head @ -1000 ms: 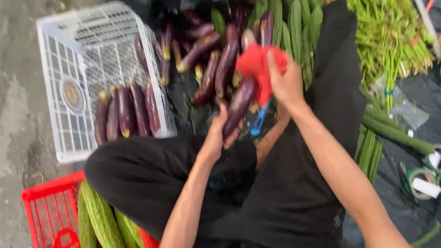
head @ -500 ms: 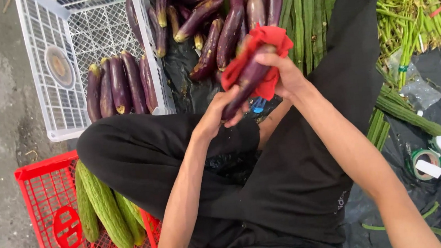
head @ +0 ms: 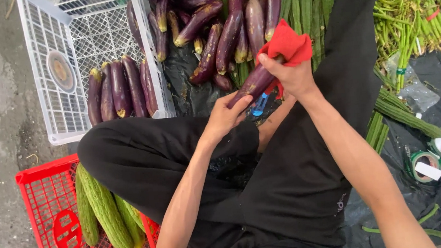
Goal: The person sits on a tarp and cleans eggplants using a red cloth. They wipe the surface of each eggplant and then use a blue peeler to remove the stem before placing the cleaned eggplant into a white crate.
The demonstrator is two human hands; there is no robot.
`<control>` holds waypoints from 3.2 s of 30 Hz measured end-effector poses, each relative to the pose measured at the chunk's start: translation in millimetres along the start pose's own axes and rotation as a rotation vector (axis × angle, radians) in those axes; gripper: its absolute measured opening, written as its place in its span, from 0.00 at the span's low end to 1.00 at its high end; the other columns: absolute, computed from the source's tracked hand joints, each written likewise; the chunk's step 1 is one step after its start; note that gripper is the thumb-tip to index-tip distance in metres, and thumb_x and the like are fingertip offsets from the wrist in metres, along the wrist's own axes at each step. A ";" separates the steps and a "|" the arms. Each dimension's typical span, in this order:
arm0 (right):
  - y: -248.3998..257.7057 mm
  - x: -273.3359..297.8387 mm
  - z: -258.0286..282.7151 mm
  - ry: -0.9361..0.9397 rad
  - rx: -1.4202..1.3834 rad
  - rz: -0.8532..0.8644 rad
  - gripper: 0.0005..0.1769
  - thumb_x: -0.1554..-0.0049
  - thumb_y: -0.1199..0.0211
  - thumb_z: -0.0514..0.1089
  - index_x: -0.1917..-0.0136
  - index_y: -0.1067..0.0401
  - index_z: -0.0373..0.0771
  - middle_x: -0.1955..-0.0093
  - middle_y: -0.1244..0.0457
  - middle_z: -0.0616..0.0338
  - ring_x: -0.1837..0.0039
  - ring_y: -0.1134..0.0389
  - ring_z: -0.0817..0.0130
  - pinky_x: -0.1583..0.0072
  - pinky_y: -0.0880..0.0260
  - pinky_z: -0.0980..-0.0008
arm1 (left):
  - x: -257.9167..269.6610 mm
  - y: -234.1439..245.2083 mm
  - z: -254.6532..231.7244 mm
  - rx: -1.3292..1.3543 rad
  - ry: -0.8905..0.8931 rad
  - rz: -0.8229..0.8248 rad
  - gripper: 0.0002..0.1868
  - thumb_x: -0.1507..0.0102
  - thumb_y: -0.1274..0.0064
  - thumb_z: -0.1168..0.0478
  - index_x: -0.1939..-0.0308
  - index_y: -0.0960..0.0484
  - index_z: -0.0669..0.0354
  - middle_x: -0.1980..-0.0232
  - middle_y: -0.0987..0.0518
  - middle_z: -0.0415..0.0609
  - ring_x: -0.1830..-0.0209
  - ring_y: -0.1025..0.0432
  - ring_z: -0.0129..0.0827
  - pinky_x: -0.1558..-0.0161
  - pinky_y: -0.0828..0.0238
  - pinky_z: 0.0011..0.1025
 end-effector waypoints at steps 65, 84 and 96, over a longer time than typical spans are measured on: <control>-85.0 2.3 69.7 -0.753 -0.756 -0.253 0.28 0.52 0.26 0.41 0.38 0.28 0.40 0.46 0.31 0.53 0.47 0.28 0.62 0.43 0.27 0.57 | 25.0 22.9 -19.0 0.641 0.191 0.272 0.37 0.30 0.66 0.30 0.66 0.27 0.63 0.90 0.41 0.37 0.96 0.52 0.16 0.91 0.53 0.15; -45.7 -8.7 110.5 -0.649 -0.567 -0.323 0.17 0.49 0.28 0.38 0.46 0.25 0.41 0.47 0.29 0.57 0.47 0.28 0.66 0.40 0.29 0.61 | 33.8 14.2 -60.9 0.104 0.227 0.109 0.41 0.33 0.62 0.27 0.75 0.26 0.63 0.92 0.43 0.45 0.97 0.52 0.25 0.90 0.54 0.20; -25.3 39.7 -47.1 -1.142 0.327 0.041 0.64 0.63 0.23 0.80 0.23 0.38 0.50 0.27 0.41 0.36 0.22 0.43 0.49 0.23 0.48 0.55 | 11.6 2.4 -13.6 -0.941 0.360 -0.095 0.46 0.41 0.49 0.25 0.39 0.19 0.61 0.54 0.17 0.64 0.52 0.20 0.56 0.51 0.21 0.43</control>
Point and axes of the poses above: each hand's wrist, its own x-axis away from the middle knuckle, its own y-axis out of the back of the hand, z = x × y, the point moved 2 cm from there along -x, towards the middle knuckle
